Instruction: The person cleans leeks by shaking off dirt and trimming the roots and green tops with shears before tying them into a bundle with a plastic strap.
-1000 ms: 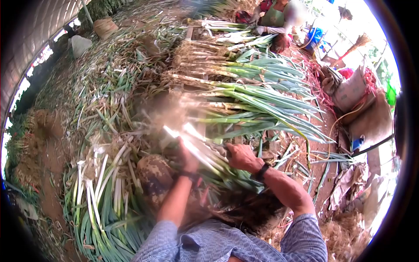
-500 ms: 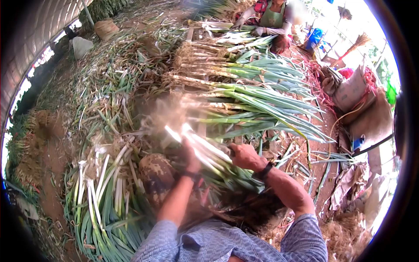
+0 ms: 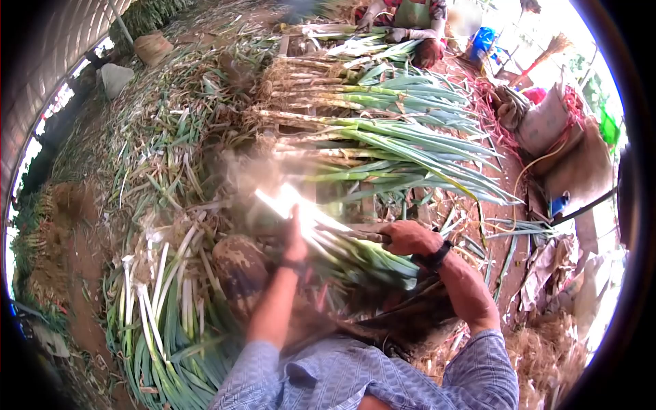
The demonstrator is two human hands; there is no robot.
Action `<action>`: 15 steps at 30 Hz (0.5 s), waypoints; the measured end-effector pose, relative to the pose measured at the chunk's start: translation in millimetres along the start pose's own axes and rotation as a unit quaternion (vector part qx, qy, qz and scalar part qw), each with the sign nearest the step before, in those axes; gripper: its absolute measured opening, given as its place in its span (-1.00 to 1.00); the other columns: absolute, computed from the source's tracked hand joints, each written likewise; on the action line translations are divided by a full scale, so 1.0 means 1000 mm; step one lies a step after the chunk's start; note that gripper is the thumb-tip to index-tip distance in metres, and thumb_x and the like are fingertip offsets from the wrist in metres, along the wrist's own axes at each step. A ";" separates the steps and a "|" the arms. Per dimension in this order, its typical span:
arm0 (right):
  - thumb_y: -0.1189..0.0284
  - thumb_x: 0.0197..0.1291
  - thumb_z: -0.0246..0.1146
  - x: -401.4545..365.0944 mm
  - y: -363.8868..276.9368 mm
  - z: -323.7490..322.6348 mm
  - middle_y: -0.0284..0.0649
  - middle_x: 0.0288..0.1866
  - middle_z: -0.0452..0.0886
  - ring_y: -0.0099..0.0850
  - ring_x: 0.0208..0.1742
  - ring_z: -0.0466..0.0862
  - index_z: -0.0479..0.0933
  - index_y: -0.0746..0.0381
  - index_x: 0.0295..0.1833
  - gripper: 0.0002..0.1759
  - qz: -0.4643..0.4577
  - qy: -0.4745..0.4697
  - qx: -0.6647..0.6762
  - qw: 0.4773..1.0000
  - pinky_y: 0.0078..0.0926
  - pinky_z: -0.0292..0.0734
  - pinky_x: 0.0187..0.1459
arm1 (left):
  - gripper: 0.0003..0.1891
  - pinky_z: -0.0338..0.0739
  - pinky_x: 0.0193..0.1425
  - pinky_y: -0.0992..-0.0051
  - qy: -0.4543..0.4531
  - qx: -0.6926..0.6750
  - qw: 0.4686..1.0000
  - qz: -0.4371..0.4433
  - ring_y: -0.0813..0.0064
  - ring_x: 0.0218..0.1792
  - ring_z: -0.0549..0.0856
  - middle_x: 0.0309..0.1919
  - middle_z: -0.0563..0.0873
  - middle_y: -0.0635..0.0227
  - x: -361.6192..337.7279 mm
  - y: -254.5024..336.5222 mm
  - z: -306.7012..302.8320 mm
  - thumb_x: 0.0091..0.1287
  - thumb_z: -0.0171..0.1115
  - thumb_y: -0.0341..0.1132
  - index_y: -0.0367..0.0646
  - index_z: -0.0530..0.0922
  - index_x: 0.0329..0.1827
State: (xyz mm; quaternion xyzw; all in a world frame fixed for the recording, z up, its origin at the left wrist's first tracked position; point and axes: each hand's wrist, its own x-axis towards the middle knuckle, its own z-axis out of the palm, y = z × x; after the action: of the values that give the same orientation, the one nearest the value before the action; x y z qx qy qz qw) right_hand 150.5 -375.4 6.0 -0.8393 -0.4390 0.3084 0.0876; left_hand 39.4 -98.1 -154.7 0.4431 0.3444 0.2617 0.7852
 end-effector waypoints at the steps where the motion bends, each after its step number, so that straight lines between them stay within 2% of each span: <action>1: 0.26 0.10 0.25 -0.009 -0.002 -0.005 0.06 -0.24 0.70 0.04 -0.17 0.70 0.66 0.17 -0.01 -0.64 0.016 -0.007 -0.001 1.000 -0.05 0.57 -0.14 | -0.56 0.53 0.15 0.40 -0.034 -0.018 0.999 -0.008 0.47 -0.01 0.62 -0.05 0.64 0.38 0.002 -0.001 -0.005 0.41 0.33 -0.08 -0.18 0.54 0.19; 4: 0.30 0.04 0.26 -0.030 0.004 -0.009 0.04 -0.23 0.71 0.02 -0.13 0.70 0.67 0.19 -0.06 -0.66 0.044 -0.046 -0.021 0.998 -0.09 0.58 -0.10 | -0.62 0.53 0.19 0.35 -0.141 -0.064 0.988 -0.022 0.43 0.03 0.63 -0.04 0.66 0.38 0.002 0.004 -0.017 0.35 0.38 -0.20 -0.17 0.54 0.13; 7: 0.32 0.00 0.25 -0.046 0.019 0.001 0.03 -0.24 0.70 0.02 -0.13 0.71 0.66 0.22 -0.15 -0.70 0.045 -0.011 -0.001 0.999 -0.08 0.59 -0.10 | -0.65 0.51 0.21 0.42 -0.199 -0.146 0.963 -0.104 0.42 0.05 0.65 0.02 0.69 0.28 -0.007 0.020 -0.016 0.44 0.25 -0.26 -0.27 0.57 0.18; 8: 0.33 -0.01 0.25 -0.050 0.019 0.002 0.03 -0.24 0.71 0.02 -0.13 0.71 0.67 0.22 -0.15 -0.70 0.051 -0.021 -0.016 0.998 -0.08 0.59 -0.10 | -0.71 0.54 0.17 0.42 -0.213 -0.162 0.956 -0.117 0.42 0.01 0.67 -0.03 0.70 0.31 -0.011 0.027 -0.011 0.42 0.27 -0.29 -0.23 0.58 0.12; 11: 0.36 -0.03 0.22 -0.058 0.018 0.007 0.03 -0.26 0.71 0.04 -0.15 0.71 0.67 0.22 -0.16 -0.69 0.070 -0.050 -0.057 0.995 -0.07 0.60 -0.11 | -0.71 0.56 0.14 0.40 -0.231 -0.121 0.960 -0.105 0.42 0.00 0.67 -0.04 0.70 0.31 -0.009 0.028 -0.008 0.43 0.25 -0.25 -0.22 0.58 0.11; 13: 0.38 -0.05 0.21 -0.058 0.022 0.013 0.03 -0.27 0.71 0.05 -0.17 0.71 0.68 0.23 -0.16 -0.69 0.087 -0.062 -0.076 0.991 -0.04 0.60 -0.12 | -0.66 0.59 0.14 0.33 -0.199 -0.153 0.965 -0.073 0.35 -0.04 0.69 -0.08 0.71 0.29 -0.008 0.041 0.004 0.33 0.33 -0.23 -0.20 0.58 0.09; 15: 0.40 -0.05 0.20 -0.063 0.023 0.018 0.05 -0.32 0.69 0.06 -0.21 0.70 0.66 0.24 -0.18 -0.71 0.083 -0.001 -0.082 0.993 -0.02 0.60 -0.14 | -0.67 0.63 0.09 0.32 -0.199 -0.193 0.959 -0.060 0.31 -0.09 0.73 -0.13 0.74 0.25 -0.001 0.060 0.015 0.32 0.34 -0.23 -0.20 0.59 0.06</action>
State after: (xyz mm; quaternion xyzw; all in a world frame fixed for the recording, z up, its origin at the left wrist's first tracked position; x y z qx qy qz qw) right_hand 129.4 -441.1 9.6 -0.8768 -0.3916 0.2789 -0.0079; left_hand 44.3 -78.1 -95.9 0.3046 0.1495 0.1824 0.9228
